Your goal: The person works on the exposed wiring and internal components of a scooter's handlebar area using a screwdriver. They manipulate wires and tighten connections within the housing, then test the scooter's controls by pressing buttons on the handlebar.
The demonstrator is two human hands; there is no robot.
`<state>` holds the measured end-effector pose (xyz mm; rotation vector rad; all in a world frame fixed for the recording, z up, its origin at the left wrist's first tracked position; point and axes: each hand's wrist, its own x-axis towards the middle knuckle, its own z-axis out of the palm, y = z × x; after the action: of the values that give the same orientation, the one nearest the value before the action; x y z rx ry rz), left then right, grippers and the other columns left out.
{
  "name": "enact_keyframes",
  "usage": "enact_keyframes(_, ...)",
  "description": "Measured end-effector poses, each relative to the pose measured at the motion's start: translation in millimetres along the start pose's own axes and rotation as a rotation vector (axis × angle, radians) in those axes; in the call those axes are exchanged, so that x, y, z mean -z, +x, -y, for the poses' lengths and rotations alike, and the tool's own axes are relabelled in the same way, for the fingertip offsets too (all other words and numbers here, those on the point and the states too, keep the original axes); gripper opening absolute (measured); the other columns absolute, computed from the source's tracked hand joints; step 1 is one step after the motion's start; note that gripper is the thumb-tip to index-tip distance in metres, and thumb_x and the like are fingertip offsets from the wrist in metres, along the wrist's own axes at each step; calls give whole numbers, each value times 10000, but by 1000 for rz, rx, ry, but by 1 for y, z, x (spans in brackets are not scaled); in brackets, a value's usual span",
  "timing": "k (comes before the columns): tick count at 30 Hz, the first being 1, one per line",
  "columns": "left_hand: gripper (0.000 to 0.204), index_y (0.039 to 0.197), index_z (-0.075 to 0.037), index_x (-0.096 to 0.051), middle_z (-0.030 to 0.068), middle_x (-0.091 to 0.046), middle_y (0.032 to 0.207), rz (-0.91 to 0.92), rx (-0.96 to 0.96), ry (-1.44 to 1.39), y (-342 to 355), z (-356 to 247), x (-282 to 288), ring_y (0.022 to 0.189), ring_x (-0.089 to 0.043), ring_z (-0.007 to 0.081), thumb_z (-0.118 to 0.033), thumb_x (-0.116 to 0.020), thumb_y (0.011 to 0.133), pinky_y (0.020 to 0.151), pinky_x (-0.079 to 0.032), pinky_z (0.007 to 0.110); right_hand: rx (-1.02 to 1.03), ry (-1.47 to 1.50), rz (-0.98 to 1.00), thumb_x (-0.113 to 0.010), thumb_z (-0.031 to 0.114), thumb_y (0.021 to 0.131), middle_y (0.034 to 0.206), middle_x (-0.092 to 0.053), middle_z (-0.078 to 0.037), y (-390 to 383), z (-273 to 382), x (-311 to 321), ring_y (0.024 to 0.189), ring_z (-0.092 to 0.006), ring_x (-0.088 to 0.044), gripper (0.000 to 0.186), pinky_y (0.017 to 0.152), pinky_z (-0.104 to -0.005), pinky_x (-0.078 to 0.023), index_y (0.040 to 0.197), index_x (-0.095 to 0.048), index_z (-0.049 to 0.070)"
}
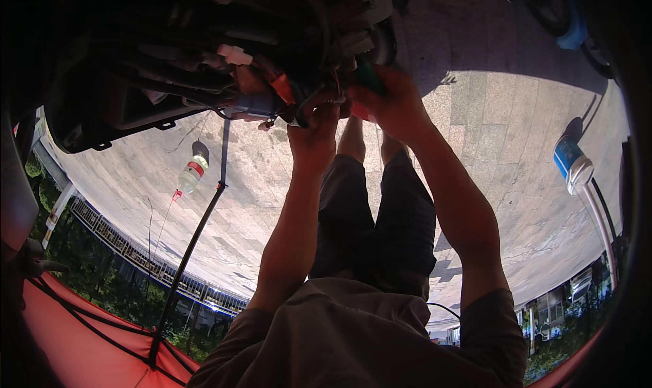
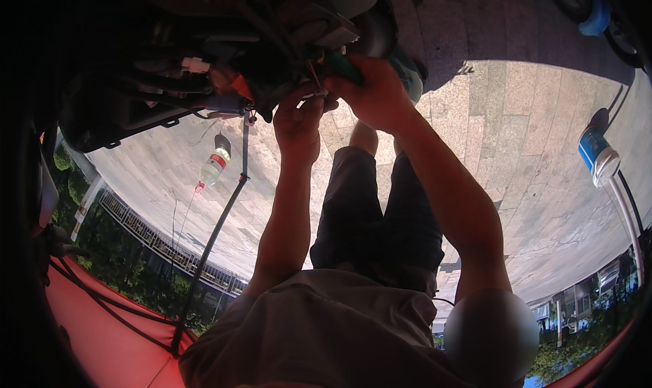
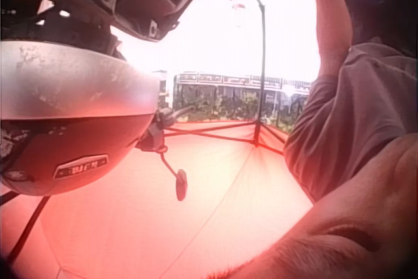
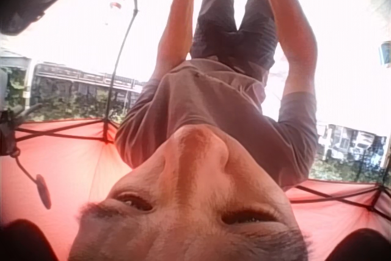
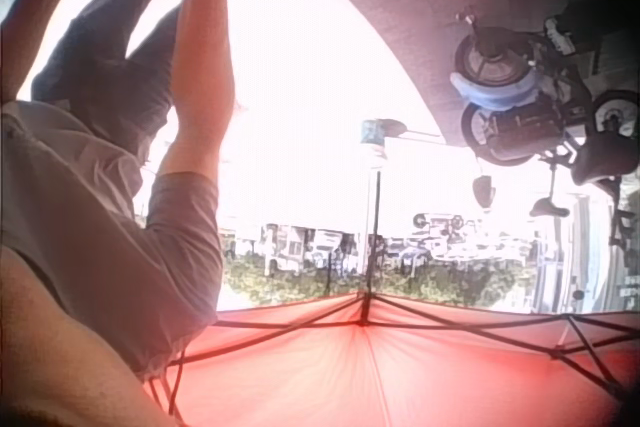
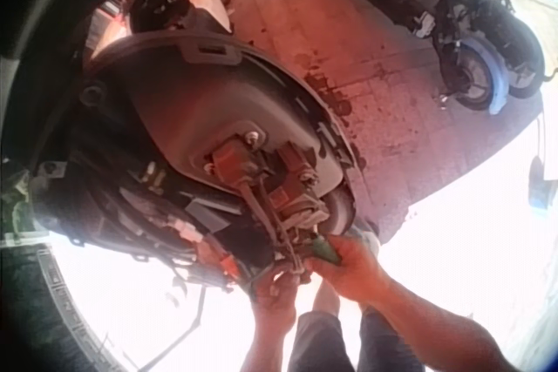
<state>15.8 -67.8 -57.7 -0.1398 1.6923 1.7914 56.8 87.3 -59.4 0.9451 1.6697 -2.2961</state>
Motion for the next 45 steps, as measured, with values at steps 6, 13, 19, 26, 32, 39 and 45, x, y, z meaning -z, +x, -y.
enact_keyframes(6, 223, 1099, 43, -558, 122, -622, 976, 20, -41, 74, -3, -1, 3, 863, -620, 191, 19, -538, 878, 809, -506, 324, -4, 150, -39, -653, 109, 822, 744, -669, -59, -6, -4, -9, 688, -98, -632, 144, 623, -238, -494, 906, -633, -6)
enact_keyframes(13, 242, 1107, 43, -554, 102, -608, 969, 11, -27, -21, -4, 2, -1, 847, -587, 170, 34, -537, 867, 798, -476, 311, 31, 181, -2, -665, 88, 824, 751, -658, -33, -7, -6, -8, 695, -82, -611, 138, 623, -228, -488, 926, -638, -1)
enact_keyframes(19, 242, 1095, 46, -552, 113, -604, 1001, -29, -53, 50, -7, 1, -6, 866, -612, 178, 24, -555, 854, 803, -507, 318, 45, 40, -22, -699, 84, 799, 755, -646, -15, -9, -6, -4, 705, -63, -588, 165, 620, -222, -472, 938, -642, 15)
enact_keyframes(26, 208, 1054, 58, -561, 115, -600, 1013, -59, -52, 14, -7, -4, -14, 859, -632, 192, 24, -575, 849, 779, -543, 330, 114, -36, -49, -715, 98, 792, 720, -628, 1, -7, -6, -2, 668, -41, -557, 148, 580, -221, -448, 883, -629, 20)
enact_keyframes(32, 198, 1044, 58, -570, 116, -601, 1014, -92, -35, 56, -9, -8, -18, 830, -630, 183, 29, -580, 849, 763, -547, 322, 78, -165, -45, -687, 105, 799, 691, -627, -26, -7, -1, 1, 640, -60, -587, 141, 550, -222, -461, 892, -633, 12)
enact_keyframes(39, 180, 1022, 44, -584, 111, -613, 1008, -76, -1, 44, -8, -16, -17, 808, -626, 163, 42, -591, 842, 765, -541, 309, 87, -92, -78, -690, 155, 771, 668, -640, -92, 1, -1, -2, 587, -142, -634, 158, 518, -281, -477, 870, -643, 41)
enact_keyframes(45, 146, 968, 39, -594, 84, -623, 928, -169, -23, -3, -7, -13, -26, 835, -627, 146, 58, -607, 824, 759, -523, 264, 118, -180, -91, -648, 96, 818, 672, -617, -26, -3, 1, -4, 620, -67, -589, 132, 543, -225, -459, 920, -620, 18)
